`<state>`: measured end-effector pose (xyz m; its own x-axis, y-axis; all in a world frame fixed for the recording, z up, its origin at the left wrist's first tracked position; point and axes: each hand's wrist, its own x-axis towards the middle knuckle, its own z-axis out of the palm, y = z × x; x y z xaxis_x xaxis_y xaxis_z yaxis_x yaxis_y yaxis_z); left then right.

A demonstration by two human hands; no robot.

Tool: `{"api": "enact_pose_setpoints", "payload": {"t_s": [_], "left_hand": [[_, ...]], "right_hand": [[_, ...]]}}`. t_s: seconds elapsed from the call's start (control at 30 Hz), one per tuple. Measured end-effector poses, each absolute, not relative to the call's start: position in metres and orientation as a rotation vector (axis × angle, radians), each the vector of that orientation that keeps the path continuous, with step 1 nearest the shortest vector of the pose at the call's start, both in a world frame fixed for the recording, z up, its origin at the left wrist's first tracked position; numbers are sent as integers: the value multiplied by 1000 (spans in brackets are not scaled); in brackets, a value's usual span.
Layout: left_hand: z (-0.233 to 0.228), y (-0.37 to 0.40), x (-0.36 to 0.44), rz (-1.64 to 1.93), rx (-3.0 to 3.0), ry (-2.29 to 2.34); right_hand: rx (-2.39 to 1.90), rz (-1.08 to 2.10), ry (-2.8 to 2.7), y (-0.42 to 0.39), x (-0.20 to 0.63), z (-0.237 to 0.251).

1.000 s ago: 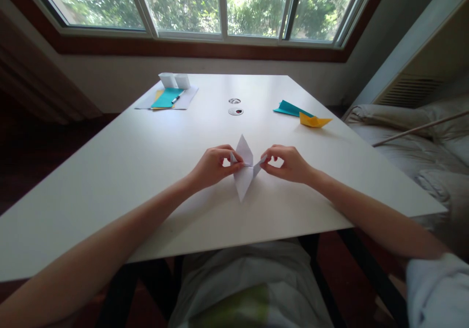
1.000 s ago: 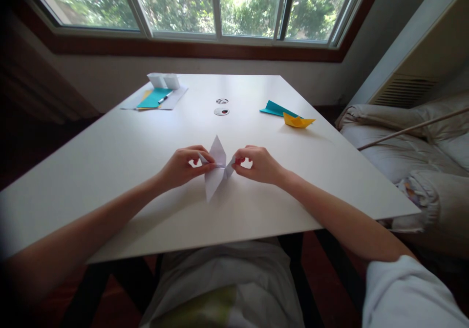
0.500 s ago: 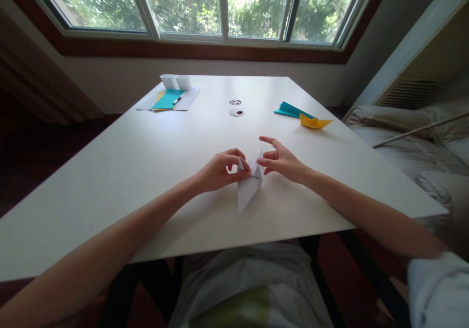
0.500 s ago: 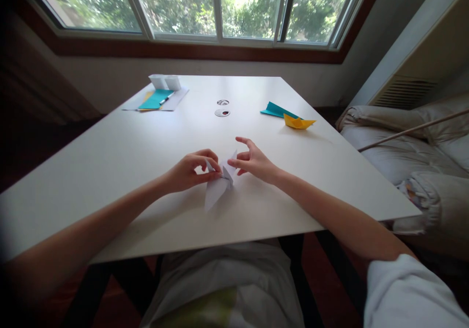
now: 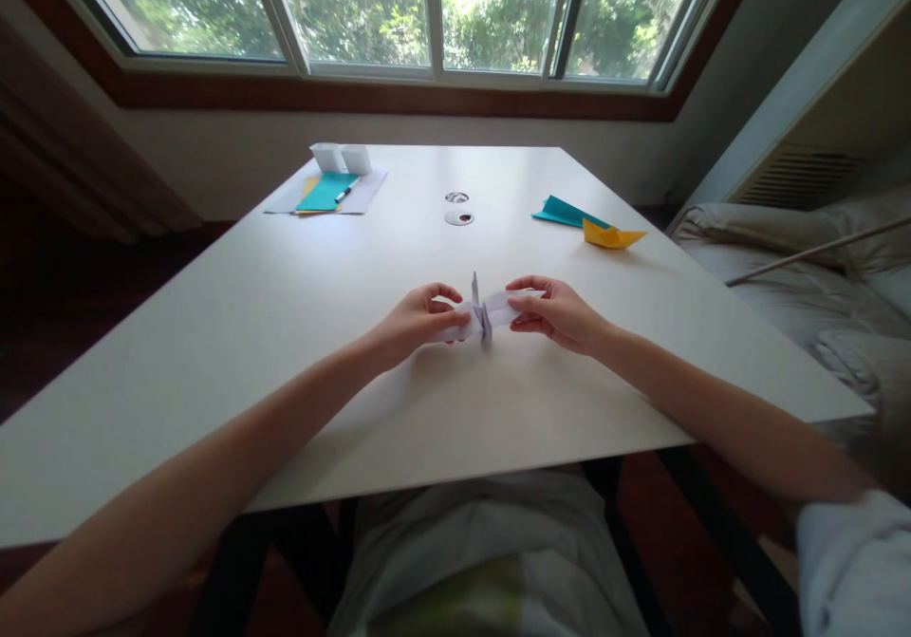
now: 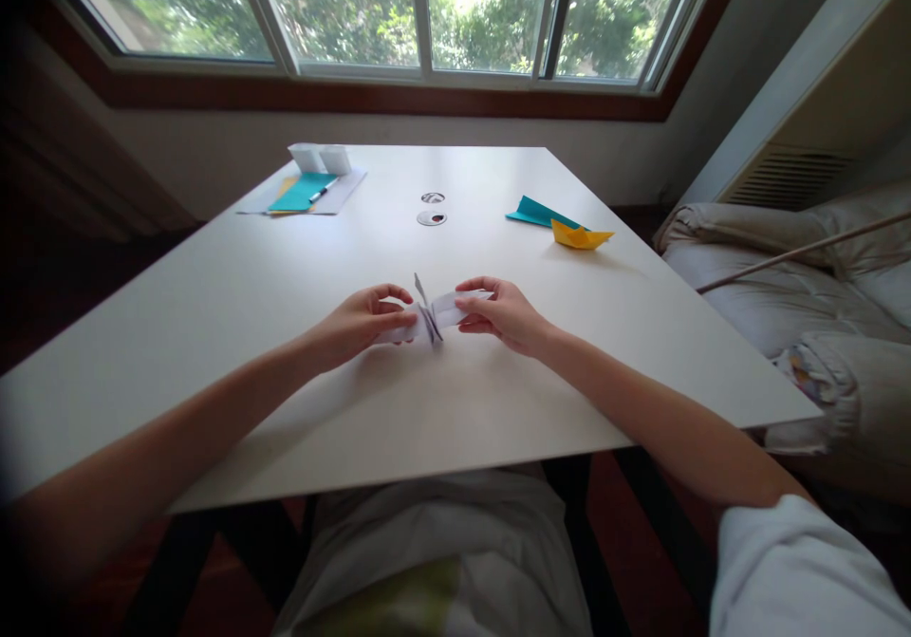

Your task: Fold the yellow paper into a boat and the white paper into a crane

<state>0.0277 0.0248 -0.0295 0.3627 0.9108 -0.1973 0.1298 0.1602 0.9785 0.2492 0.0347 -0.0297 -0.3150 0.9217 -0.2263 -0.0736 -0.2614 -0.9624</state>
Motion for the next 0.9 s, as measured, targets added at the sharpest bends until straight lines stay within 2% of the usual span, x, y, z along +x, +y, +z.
{"api": "enact_pose_setpoints", "payload": {"t_s": [0.33,0.9], "left_hand": [[-26,26,23,643,1319,960],[-26,34,9,468,1264,955]], "right_hand": [[-1201,2051,-1514,39,263,-24],[-1306,2150,-1656,53,282,-24]]}}
